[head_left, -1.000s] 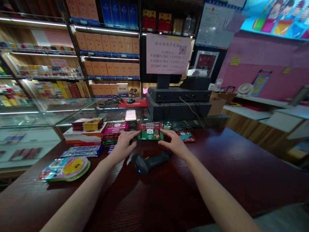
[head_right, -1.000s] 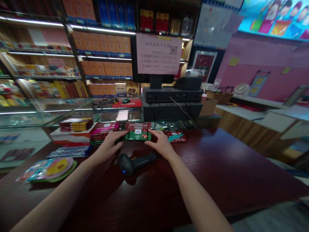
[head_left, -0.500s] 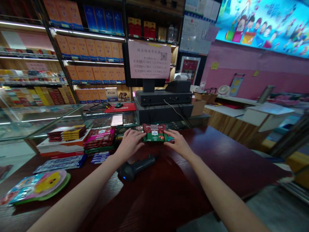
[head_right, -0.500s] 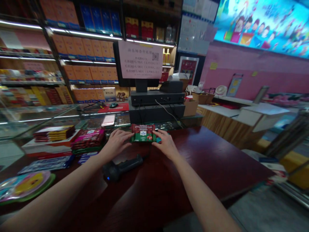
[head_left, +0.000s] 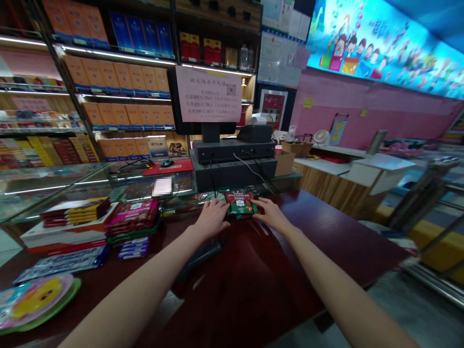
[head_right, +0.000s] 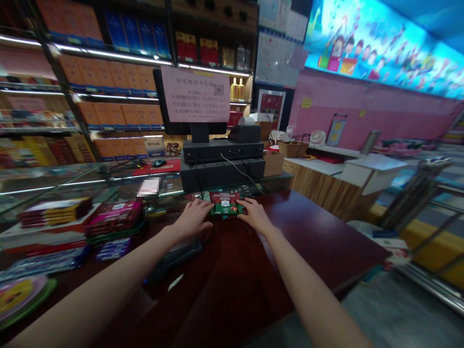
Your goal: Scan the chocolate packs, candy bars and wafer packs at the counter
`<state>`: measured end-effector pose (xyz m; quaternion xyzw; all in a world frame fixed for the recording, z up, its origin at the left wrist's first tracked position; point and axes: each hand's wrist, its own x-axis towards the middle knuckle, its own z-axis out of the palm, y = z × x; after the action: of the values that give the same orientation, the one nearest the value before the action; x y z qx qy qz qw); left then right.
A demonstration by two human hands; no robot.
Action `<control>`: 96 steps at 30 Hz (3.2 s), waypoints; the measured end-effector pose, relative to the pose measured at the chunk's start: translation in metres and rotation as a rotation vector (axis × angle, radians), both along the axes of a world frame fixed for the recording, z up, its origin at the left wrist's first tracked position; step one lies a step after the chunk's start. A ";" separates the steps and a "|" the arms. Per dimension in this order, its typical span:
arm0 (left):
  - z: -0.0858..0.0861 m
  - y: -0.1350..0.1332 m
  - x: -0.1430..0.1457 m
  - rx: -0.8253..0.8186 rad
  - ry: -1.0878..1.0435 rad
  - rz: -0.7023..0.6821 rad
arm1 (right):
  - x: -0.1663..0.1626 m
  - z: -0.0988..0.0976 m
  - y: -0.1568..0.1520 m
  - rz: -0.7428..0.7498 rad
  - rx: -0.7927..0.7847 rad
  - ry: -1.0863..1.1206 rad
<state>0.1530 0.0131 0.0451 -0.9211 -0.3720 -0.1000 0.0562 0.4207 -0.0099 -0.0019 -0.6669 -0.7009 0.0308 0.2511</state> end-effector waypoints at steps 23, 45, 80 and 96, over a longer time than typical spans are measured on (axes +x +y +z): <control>-0.033 0.022 0.047 -0.166 0.059 0.045 | 0.043 -0.018 0.039 0.048 -0.259 -0.096; -0.035 0.021 0.044 -0.191 0.070 0.083 | 0.049 -0.030 0.040 0.084 -0.194 -0.019; -0.003 0.000 -0.087 0.068 -0.049 0.126 | -0.047 -0.004 0.014 0.268 -0.080 -0.110; 0.005 -0.016 -0.168 0.288 -0.219 0.239 | -0.149 0.004 0.023 0.487 -0.081 -0.038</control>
<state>-0.0150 -0.0028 0.0501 -0.8365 -0.4645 -0.2441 0.1581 0.2720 0.0131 0.0020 -0.4883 -0.8437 0.1059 0.1964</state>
